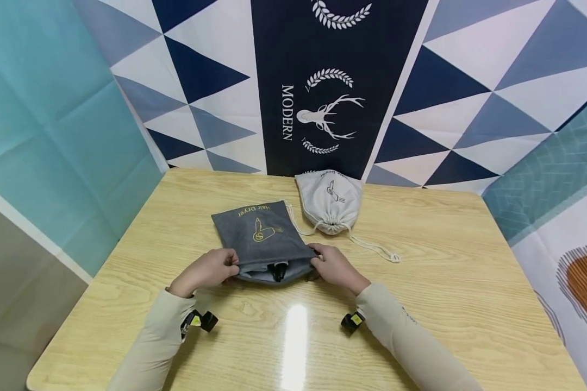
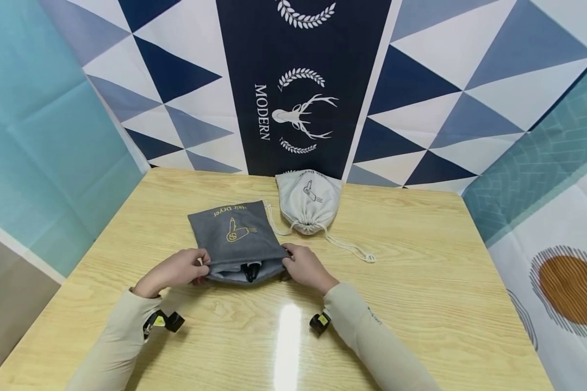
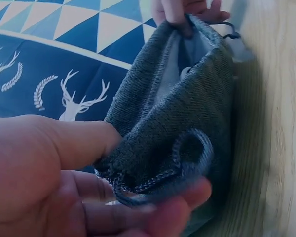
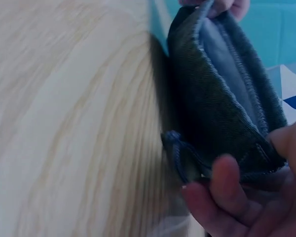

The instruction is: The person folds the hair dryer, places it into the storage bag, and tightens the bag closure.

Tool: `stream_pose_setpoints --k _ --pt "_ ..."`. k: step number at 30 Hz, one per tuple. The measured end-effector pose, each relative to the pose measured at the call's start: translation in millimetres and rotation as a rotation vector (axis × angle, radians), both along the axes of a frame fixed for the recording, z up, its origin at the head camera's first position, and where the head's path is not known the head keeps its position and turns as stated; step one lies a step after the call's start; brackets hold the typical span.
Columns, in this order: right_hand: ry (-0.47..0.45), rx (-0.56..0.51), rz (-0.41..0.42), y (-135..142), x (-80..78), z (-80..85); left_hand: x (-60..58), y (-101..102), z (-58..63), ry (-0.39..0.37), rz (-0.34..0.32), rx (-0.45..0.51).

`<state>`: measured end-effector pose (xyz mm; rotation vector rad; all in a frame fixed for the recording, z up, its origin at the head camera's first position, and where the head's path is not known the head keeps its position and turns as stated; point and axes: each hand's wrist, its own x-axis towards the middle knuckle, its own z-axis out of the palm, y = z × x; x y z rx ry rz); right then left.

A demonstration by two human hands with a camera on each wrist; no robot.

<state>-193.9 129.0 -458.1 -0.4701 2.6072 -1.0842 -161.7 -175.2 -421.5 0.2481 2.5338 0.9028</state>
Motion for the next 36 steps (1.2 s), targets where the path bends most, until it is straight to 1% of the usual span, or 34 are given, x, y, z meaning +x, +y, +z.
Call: stream_pose_setpoints --k 2,5,7,9,12,16,20,23,26,29,31,33,36 --pt "-0.096 -0.07 0.039 0 0.4 0.1 0.0 -3 -1.7 -0.057 0.016 0.087" --pt "-0.222 -0.185 0.058 0 1.2 0.1 0.0 -6 -3.1 -0.131 0.046 0.211" --pt "-0.277 -0.236 0.064 0 1.8 -0.3 0.2 -9 -3.9 -0.149 0.046 0.256" --pt "-0.315 -0.286 0.08 1 2.6 -1.3 1.3 -10 -5.3 -0.147 0.042 0.282" --pt "-0.353 -0.343 0.136 2 3.3 -3.4 4.2 -14 -8.3 -0.148 0.047 0.318" --pt "-0.377 -0.389 0.2 3 3.2 -4.9 6.3 -17 -12.4 -0.151 0.098 0.393" --pt "-0.354 -0.388 0.192 0 2.7 -3.7 2.7 -17 -14.1 -0.108 0.153 0.429" --pt "-0.341 -0.386 0.174 -1 2.6 -2.5 -1.3 -17 -13.7 -0.089 0.165 0.44" --pt "-0.356 -0.393 0.144 -2 3.2 -1.8 -3.6 -18 -13.0 -0.102 0.141 0.455" --pt "-0.371 -0.387 0.113 -1 4.6 -1.0 -3.7 -21 -11.7 -0.12 0.081 0.451" --pt "-0.361 -0.364 0.1 0 5.5 0.6 -3.1 -24 -10.2 -0.121 0.033 0.422" --pt "-0.336 -0.321 0.092 3 6.0 3.0 -2.2 -27 -7.9 -0.114 -0.017 0.373" --pt "-0.289 -0.254 0.084 7 6.6 5.8 -1.4 -33 -4.8 -0.093 -0.063 0.293"
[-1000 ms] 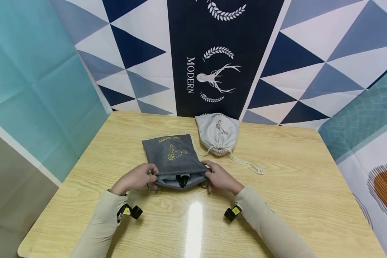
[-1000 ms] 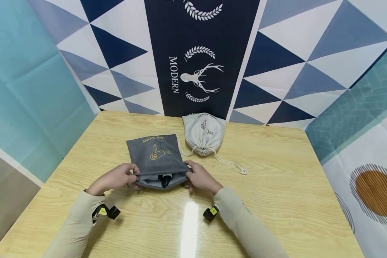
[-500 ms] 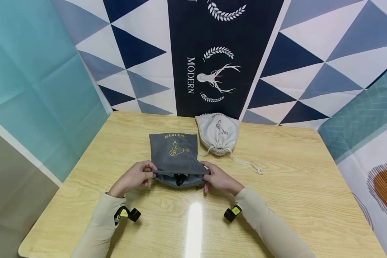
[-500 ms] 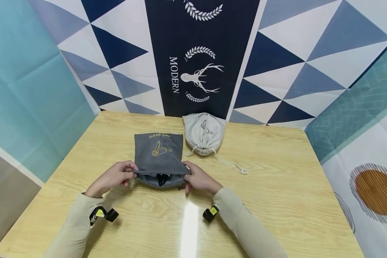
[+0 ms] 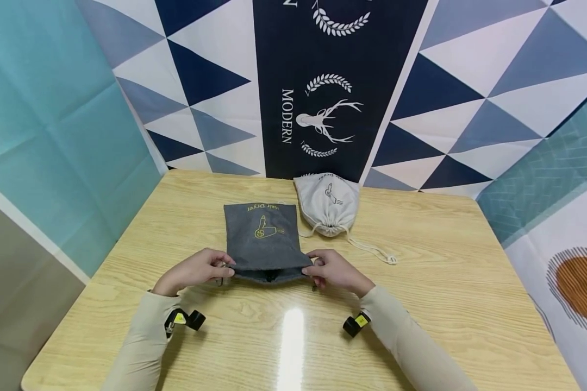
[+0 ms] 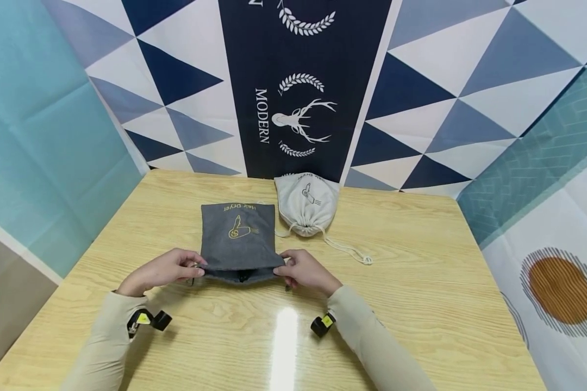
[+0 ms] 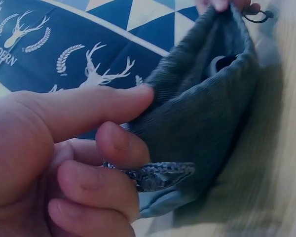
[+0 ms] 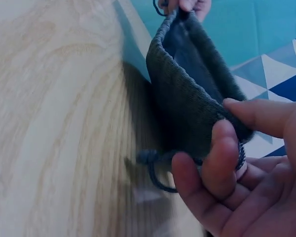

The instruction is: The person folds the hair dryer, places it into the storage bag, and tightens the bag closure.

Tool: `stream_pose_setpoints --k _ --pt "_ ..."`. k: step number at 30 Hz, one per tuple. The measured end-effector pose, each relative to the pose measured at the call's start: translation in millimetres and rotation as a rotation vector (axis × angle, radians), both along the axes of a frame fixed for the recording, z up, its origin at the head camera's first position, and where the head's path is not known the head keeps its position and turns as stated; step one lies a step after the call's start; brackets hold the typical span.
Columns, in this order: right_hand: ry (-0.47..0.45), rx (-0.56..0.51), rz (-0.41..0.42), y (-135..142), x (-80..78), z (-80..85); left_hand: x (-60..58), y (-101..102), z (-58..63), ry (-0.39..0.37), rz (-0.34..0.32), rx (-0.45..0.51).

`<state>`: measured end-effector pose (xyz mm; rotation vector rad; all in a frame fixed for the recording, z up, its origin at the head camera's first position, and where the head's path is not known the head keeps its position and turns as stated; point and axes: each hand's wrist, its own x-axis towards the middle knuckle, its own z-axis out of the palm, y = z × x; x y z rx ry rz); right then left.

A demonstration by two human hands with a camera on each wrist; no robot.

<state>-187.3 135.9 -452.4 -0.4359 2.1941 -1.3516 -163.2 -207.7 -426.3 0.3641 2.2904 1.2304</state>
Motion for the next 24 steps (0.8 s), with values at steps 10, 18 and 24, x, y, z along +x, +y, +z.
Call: stream_pose_setpoints --k 10,18,24 --pt "0.104 0.121 0.124 12 1.9 2.3 5.2 -14 11.5 0.075 -0.011 -0.113" --pt "0.127 0.076 0.172 22 -1.9 6.6 8.4 -21 10.0 0.068 -0.096 -0.11" --pt "0.116 0.062 0.077 26 -4.7 8.8 6.6 -22 10.5 0.105 0.022 -0.052"
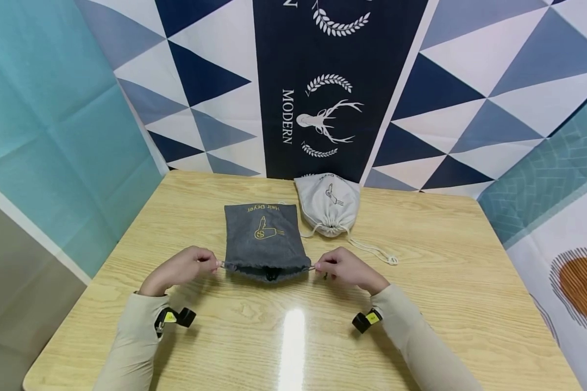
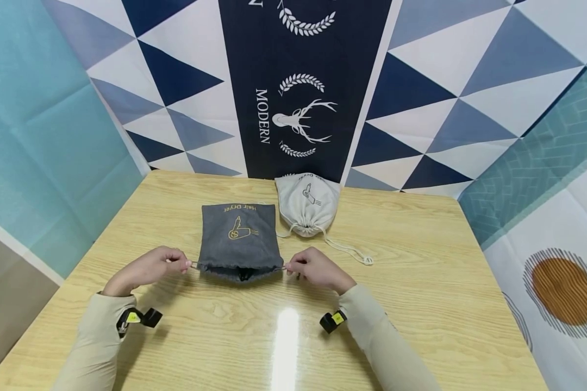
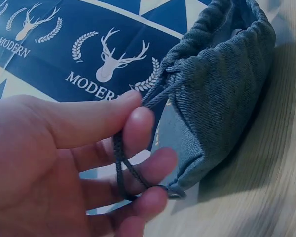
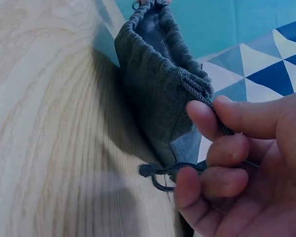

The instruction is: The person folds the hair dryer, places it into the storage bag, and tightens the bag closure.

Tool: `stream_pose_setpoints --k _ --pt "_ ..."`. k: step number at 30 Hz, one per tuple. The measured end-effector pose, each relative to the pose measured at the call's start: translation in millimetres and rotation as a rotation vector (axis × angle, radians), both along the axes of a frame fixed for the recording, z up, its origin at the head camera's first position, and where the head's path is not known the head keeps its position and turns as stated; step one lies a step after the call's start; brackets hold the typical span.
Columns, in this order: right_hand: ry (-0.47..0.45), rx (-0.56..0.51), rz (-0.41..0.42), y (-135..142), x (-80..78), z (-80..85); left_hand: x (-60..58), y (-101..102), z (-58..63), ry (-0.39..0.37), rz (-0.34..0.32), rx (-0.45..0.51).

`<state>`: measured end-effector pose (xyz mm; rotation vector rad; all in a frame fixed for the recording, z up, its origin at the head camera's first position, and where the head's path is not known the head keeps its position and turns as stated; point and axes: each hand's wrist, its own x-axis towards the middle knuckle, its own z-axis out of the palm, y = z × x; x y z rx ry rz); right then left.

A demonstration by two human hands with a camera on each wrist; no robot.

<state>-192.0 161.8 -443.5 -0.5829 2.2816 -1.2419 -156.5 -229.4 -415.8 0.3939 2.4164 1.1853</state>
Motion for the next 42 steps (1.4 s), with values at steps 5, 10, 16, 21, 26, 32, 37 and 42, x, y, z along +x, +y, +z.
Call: stream_pose_setpoints --k 5,10,16,21,26,32,37,42 --pt "0.06 0.008 -0.098 3 -1.6 0.4 -3.9 0 -1.6 0.07 0.09 -0.017" --pt "0.122 0.025 -0.285 13 -4.6 -1.3 -9.3 1 -3.0 0.136 0.217 -0.094" --pt "0.082 0.026 -0.454 30 -6.6 -2.3 -16.9 -6 0.4 0.196 0.377 -0.193" --pt "0.061 0.021 -0.485 38 -7.3 -3.6 -22.1 -12 -2.5 0.275 0.455 -0.238" --pt "0.059 -0.005 -0.431 42 -7.1 -4.5 -19.7 -15 -7.3 0.26 0.428 -0.209" --pt "0.068 -0.058 -0.414 49 -5.7 -1.4 -13.3 -20 -0.4 0.113 0.346 0.029" --pt "0.155 -0.095 -0.376 53 -5.1 4.0 -7.9 -20 2.7 0.006 0.237 0.364" --pt "0.204 -0.13 -0.372 58 -7.6 10.4 -4.1 -12 7.5 0.003 0.193 0.648"
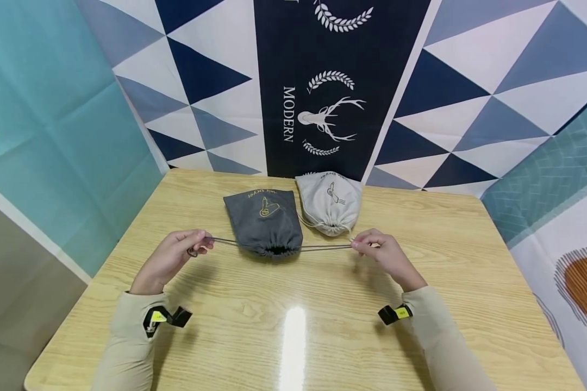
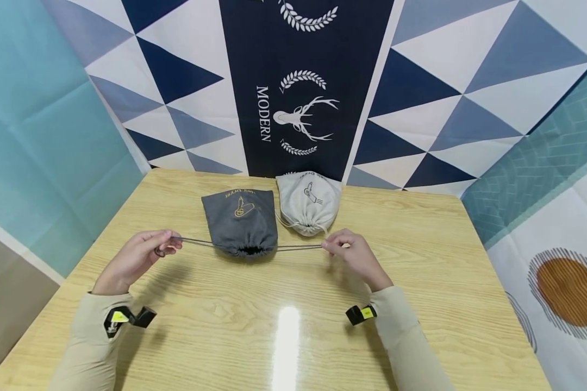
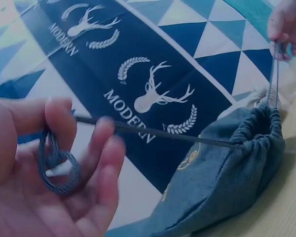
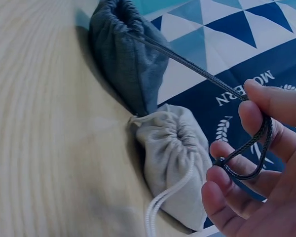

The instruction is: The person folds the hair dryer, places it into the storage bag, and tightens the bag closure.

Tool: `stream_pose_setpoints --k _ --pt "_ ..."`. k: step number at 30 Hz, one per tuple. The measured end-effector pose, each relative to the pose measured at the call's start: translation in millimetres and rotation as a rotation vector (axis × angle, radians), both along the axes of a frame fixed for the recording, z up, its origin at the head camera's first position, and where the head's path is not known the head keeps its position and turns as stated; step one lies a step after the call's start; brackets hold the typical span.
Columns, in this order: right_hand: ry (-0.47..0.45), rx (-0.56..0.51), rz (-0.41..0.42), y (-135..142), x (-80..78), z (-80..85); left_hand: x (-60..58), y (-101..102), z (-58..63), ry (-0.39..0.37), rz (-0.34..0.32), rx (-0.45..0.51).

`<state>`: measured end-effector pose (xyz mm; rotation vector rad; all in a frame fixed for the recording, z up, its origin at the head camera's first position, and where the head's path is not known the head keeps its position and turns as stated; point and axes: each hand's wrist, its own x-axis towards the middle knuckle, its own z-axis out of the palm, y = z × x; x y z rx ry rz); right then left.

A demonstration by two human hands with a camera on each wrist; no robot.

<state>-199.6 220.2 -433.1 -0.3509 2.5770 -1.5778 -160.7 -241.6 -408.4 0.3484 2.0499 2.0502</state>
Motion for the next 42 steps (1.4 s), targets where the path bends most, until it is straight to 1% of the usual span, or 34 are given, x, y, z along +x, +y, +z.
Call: stream_pose_setpoints --k 2,3,5,7,11,12,14,17,19,20,22,23,25,28,30,32,35,38,42 --pt "0.008 -0.011 0.009 1 -0.7 1.7 -0.1 3 0.3 0.008 0.04 0.028" --pt "0.012 -0.012 0.015 1 -0.9 2.2 -0.1 5 -0.1 0.014 0.048 0.049" --pt "0.016 -0.036 0.028 0 -0.6 3.3 -0.1 7 -1.7 0.027 0.029 0.111" --pt "0.027 -0.067 0.05 -1 0.9 5.2 -0.4 11 -3.3 0.043 -0.024 0.201" --pt "0.058 -0.147 0.106 -7 4.4 10.1 -4.2 24 -5.1 0.087 -0.157 0.375" --pt "0.055 -0.187 0.131 -9 5.0 11.0 -5.6 27 -5.4 0.089 -0.183 0.427" --pt "0.033 -0.314 0.202 -13 5.8 12.4 -8.1 34 -4.9 0.085 -0.221 0.502" --pt "-0.05 -0.57 0.361 -19 6.4 12.3 -11.3 43 -5.5 0.068 -0.242 0.556" --pt "-0.124 -0.728 0.475 -23 7.1 10.9 -12.6 49 -6.1 0.05 -0.233 0.547" --pt "-0.154 -0.787 0.518 -24 7.5 9.8 -13.0 51 -6.5 0.043 -0.226 0.533" --pt "-0.205 -0.871 0.571 -26 7.9 6.7 -13.4 54 -7.4 0.015 -0.19 0.497" --pt "-0.223 -0.9 0.578 -27 8.0 5.0 -13.2 55 -7.9 -0.004 -0.168 0.478" --pt "-0.257 -0.953 0.561 -27 7.7 2.0 -12.4 56 -8.8 -0.046 -0.111 0.439" --pt "-0.287 -0.992 0.51 -26 6.4 -1.8 -11.3 54 -10.4 -0.108 -0.021 0.407" --pt "-0.311 -1.003 0.481 -24 5.5 -3.9 -11.0 53 -11.8 -0.141 0.036 0.404" --pt "-0.333 -0.978 0.455 -23 4.6 -5.6 -10.8 51 -12.9 -0.165 0.077 0.419" --pt "-0.382 -0.916 0.404 -22 3.8 -7.1 -10.5 48 -14.0 -0.193 0.108 0.432" --pt "-0.419 -0.846 0.338 -22 3.7 -7.3 -10.7 47 -13.9 -0.2 0.112 0.432" --pt "-0.428 -0.768 0.296 -22 3.9 -8.4 -11.8 46 -12.6 -0.209 0.145 0.433"
